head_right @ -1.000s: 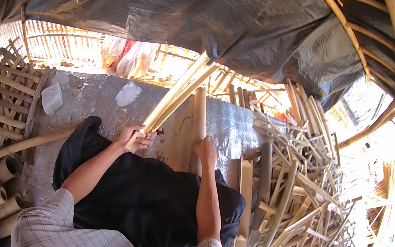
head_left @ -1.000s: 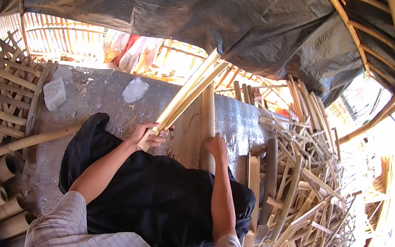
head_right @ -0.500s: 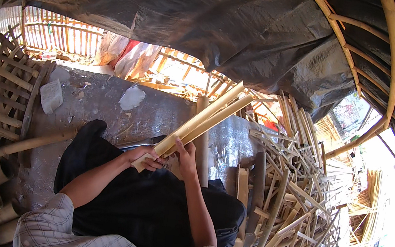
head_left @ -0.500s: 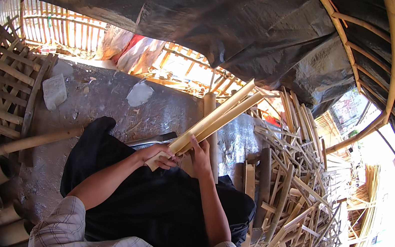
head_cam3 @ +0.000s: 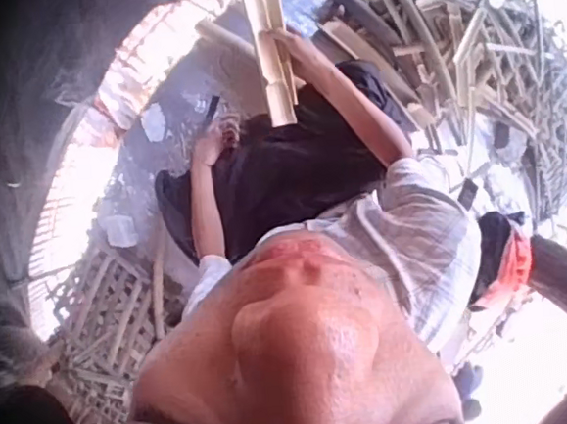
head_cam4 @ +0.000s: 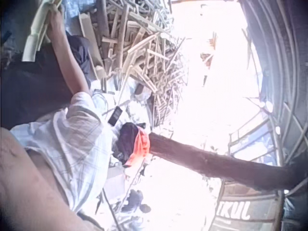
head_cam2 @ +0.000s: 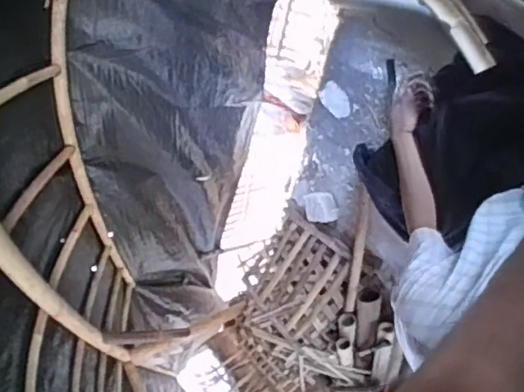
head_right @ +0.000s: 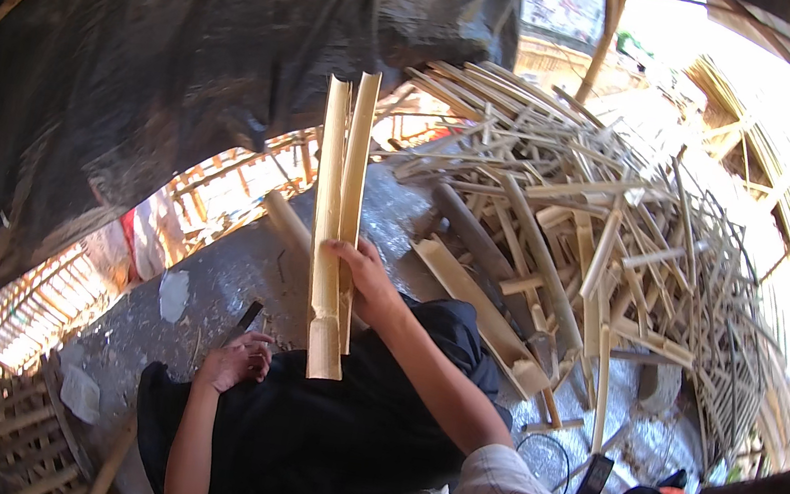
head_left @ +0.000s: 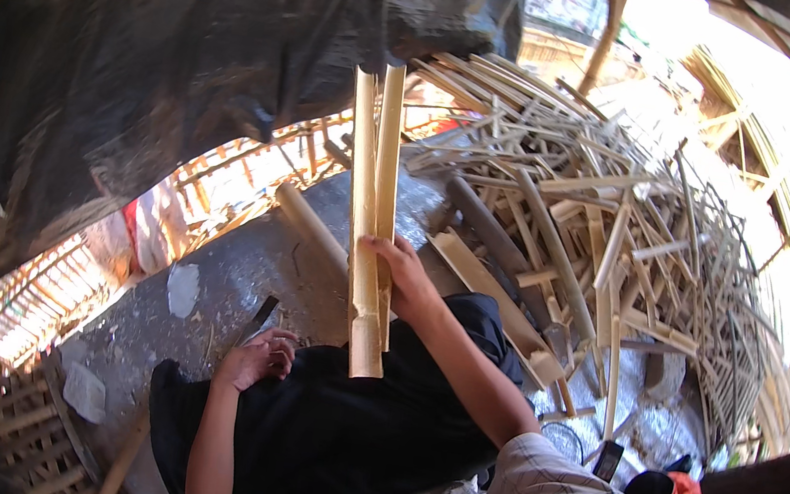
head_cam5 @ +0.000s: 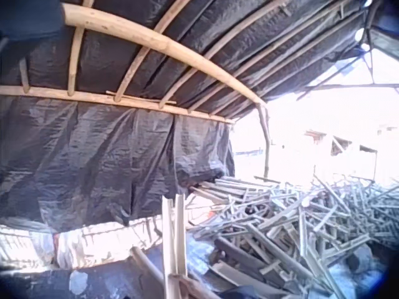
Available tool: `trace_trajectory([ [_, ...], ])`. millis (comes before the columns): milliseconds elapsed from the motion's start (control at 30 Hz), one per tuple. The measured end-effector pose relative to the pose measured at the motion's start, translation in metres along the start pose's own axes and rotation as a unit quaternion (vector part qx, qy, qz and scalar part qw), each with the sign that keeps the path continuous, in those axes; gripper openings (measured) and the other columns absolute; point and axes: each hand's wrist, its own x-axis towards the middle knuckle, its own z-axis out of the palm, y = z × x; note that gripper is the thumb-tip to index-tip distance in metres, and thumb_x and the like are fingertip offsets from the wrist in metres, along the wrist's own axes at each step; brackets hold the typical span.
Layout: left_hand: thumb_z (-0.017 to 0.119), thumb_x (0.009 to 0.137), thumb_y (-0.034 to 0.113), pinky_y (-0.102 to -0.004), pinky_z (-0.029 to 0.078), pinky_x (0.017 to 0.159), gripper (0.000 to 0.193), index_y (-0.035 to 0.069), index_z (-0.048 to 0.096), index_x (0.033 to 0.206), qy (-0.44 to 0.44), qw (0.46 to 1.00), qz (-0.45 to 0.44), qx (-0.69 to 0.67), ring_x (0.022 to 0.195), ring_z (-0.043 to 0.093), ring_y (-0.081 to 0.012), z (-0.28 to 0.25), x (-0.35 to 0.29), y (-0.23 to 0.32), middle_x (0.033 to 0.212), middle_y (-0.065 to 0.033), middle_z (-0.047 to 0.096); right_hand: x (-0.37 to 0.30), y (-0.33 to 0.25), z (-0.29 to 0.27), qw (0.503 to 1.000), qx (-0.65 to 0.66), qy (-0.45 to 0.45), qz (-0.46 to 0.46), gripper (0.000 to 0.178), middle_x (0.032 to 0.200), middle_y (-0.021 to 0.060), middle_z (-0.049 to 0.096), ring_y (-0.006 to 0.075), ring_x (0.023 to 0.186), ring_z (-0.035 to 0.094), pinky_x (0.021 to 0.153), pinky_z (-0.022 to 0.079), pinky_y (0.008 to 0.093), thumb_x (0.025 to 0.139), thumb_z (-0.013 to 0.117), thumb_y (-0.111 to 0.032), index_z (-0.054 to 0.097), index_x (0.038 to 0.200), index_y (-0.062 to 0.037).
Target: The person shapes a bamboo piece by hand using a metal blade, peeling away layers and smoothing the edges of the hollow cylinder.
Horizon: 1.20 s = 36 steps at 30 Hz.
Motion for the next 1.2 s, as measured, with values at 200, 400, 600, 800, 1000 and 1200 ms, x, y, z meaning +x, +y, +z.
trace_trajectory([
  [200, 0.066, 0.094, 0.036, -0.0389, 0.057, 0.076, 0.051, 0.002, 0.056, 0.131, 0.095, 0.995, -0.04, 0.012, 0.089, 0.068, -0.027, -0.009, -0.001, -0.011, 0.106, -0.0146, 0.067, -0.059, -0.187, -0.114, 0.971, -0.089, 0.148, -0.166, 0.031, 0.091, 0.0079, 0.066, 0.0213, 0.077, 0.069, 0.068, 0.061, 0.0387, 0.095, 0.072, -0.024, 0.061, 0.116, -0.0043],
  [400, 0.062, 0.096, 0.032, -0.0369, 0.057, 0.073, 0.044, 0.003, 0.058, 0.129, 0.146, 0.986, -0.078, 0.029, 0.087, 0.069, -0.0262, -0.011, 0.009, -0.015, 0.104, -0.0134, 0.069, -0.133, -0.378, -0.339, 0.837, -0.226, 0.437, -0.24, 0.071, 0.119, 0.0186, 0.069, 0.0331, 0.106, 0.07, 0.093, 0.057, 0.0482, 0.1, 0.057, -0.055, 0.054, 0.138, 0.0045],
  [600, 0.061, 0.1, 0.027, -0.0347, 0.059, 0.074, 0.036, 0.005, 0.058, 0.128, 0.162, 0.983, -0.069, 0.059, 0.088, 0.07, -0.023, -0.01, -0.007, -0.009, 0.104, -0.0122, 0.07, -0.214, -0.246, -0.419, 0.737, -0.446, 0.477, -0.175, 0.023, 0.081, 0.0083, 0.067, 0.0166, 0.07, 0.069, 0.053, 0.051, 0.0258, 0.106, 0.052, -0.015, 0.066, 0.116, 0.0005],
  [800, 0.062, 0.1, 0.023, -0.0269, 0.052, 0.07, 0.025, 0.011, 0.062, 0.121, 0.17, 0.969, -0.163, 0.081, 0.086, 0.069, -0.0146, -0.015, 0.025, -0.024, 0.1, -0.0056, 0.069, -0.256, -0.061, -0.331, 0.844, -0.431, 0.303, -0.104, 0.014, 0.088, 0.0083, 0.073, 0.0158, 0.074, 0.073, 0.062, 0.057, 0.0267, 0.094, 0.065, -0.003, 0.069, 0.106, 0.0035],
  [1000, 0.066, 0.095, 0.017, -0.0244, 0.05, 0.07, 0.025, 0.011, 0.065, 0.12, 0.2, 0.942, -0.187, 0.195, 0.084, 0.065, -0.0093, -0.011, 0.01, -0.025, 0.097, -0.0024, 0.066, -0.184, -0.033, -0.258, 0.605, -0.772, 0.172, -0.094, 0.026, 0.108, 0.0197, 0.064, 0.0376, 0.103, 0.066, 0.088, 0.056, 0.0424, 0.09, 0.068, -0.005, 0.062, 0.115, 0.0002],
  [1200, 0.066, 0.097, 0.015, -0.0258, 0.051, 0.071, 0.022, 0.006, 0.064, 0.116, 0.184, 0.905, -0.19, 0.334, 0.087, 0.066, -0.0122, -0.015, 0.021, -0.042, 0.096, -0.004, 0.067, -0.109, -0.028, -0.298, 0.569, -0.81, 0.125, -0.071, 0.047, 0.125, 0.0263, 0.055, 0.0452, 0.12, 0.057, 0.102, 0.049, 0.0489, 0.089, 0.073, -0.015, 0.054, 0.129, -0.0003],
])
